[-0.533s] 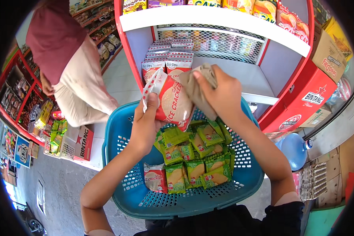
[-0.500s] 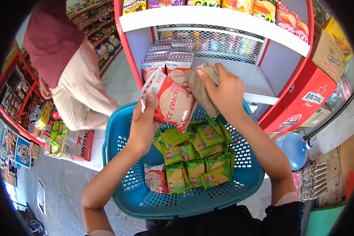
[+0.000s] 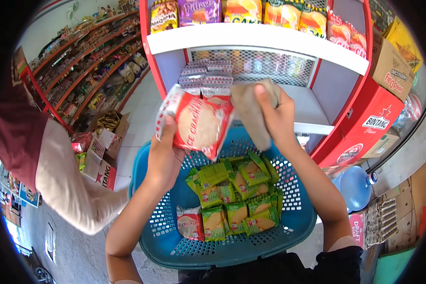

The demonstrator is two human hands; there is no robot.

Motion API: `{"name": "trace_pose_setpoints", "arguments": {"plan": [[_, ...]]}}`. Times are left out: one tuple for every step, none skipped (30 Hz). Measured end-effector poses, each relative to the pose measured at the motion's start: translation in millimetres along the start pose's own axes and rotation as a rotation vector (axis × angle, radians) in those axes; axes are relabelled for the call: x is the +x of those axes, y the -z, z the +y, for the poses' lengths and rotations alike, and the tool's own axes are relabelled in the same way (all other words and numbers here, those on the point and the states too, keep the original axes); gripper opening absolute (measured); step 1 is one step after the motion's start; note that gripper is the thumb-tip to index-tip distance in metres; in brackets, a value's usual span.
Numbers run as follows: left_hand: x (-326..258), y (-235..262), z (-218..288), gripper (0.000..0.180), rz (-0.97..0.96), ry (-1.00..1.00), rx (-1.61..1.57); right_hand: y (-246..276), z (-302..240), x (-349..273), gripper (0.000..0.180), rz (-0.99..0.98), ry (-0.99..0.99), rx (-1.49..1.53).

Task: The person wipes the packaging of rice crackers with a cloth while holding them over a blue basket. The person repeatedly picks up individual packs of crackers from the basket, wipes them with a cloth, and places them back into the basket.

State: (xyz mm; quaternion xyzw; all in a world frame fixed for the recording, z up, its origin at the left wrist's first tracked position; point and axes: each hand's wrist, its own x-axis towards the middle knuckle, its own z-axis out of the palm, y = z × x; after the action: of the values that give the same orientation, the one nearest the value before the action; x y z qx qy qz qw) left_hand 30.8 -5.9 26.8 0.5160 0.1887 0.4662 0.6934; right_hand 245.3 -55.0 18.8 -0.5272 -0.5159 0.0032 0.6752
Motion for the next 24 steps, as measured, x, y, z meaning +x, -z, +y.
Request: {"name": "trace_pose_setpoints", "arguments": {"plan": [[1,-3,2,0.041,-0.019,-0.008,-0.030,2,-3,1,0.033,-0.078,-0.127,0.247],[1,4,-2,0.039,-0.034,-0.016,-0.043,-1,-6,-7,0.034,-0.174,-0.259,0.501],[1,6,0,0.038,-0.037,-0.023,-0.041,-3,-10,-13,0.035,-0.276,-0.394,0.751],[0,6,0,0.037,-0.044,-0.018,-0.042,0,-21,-19,0.037,-0.384,-0.279,0.721],[0,5,0,0.037,-0.051,-0.013,-0.043,-1,-24,-20,0.038,-0.478,-0.230,0.632],[2,3,1,0.035,-0.089,-0.008,-0.117,-4,-27,-20,0.038,-0.569,-0.180,0.541],[4,3,2,0.034,-0.061,-0.026,-0.106,-4,-33,-21,0.039,-0.644,-0.219,0.473],[7,3,1,0.034,-0.033,-0.045,-0.095,-4,-40,-22,0.040,-0.719,-0.257,0.405],[9,4,-1,0.034,-0.005,-0.064,-0.085,-5,-43,-23,0.039,-0.694,-0.277,0.338],[9,7,-2,0.036,0.045,-0.134,0.003,-6,-47,-22,0.037,-0.671,-0.288,0.272],[10,13,-9,0.038,0.109,-0.160,0.132,-6,-49,-24,0.036,-0.640,-0.309,0.201],[10,20,-17,0.040,0.175,-0.185,0.260,-10,-46,-29,0.033,-0.489,-0.223,0.129],[8,19,-16,0.041,0.240,-0.205,0.391,-12,-45,-30,0.034,-0.460,-0.059,0.052],[4,15,-15,0.045,0.154,-0.159,0.353,-13,-45,-30,0.036,-0.428,0.106,-0.026],[2,9,-12,0.046,0.108,-0.054,0.197,-13,-46,-31,0.037,-0.392,0.269,-0.104],[-4,2,-7,0.047,0.067,0.057,0.044,-16,-50,-37,0.037,-0.430,0.296,-0.109],[-7,0,-5,0.048,0.027,0.166,-0.109,-17,-57,-40,0.037,-0.552,0.197,-0.020],[1,14,-13,0.052,-0.079,0.309,-0.303,-18,-64,-42,0.037,-0.671,0.097,0.070],[1,13,-12,0.050,-0.116,0.281,-0.213,-17,-68,-44,0.037,-0.786,-0.011,0.154],[2,11,-9,0.048,-0.153,0.252,-0.122,-18,-64,-46,0.034,-0.779,0.062,0.195],[1,9,-6,0.046,-0.190,0.222,-0.032,-16,-59,-47,0.032,-0.695,0.013,0.232],[0,6,-5,0.046,-0.161,0.260,0.042,-15,-59,-45,0.031,-0.610,-0.035,0.270],[-1,4,-10,0.045,-0.182,0.169,0.155,-14,-62,-42,0.030,-0.523,-0.082,0.306],[-4,3,-18,0.045,-0.203,0.077,0.268,-14,-68,-37,0.028,-0.362,-0.184,0.386]]}}
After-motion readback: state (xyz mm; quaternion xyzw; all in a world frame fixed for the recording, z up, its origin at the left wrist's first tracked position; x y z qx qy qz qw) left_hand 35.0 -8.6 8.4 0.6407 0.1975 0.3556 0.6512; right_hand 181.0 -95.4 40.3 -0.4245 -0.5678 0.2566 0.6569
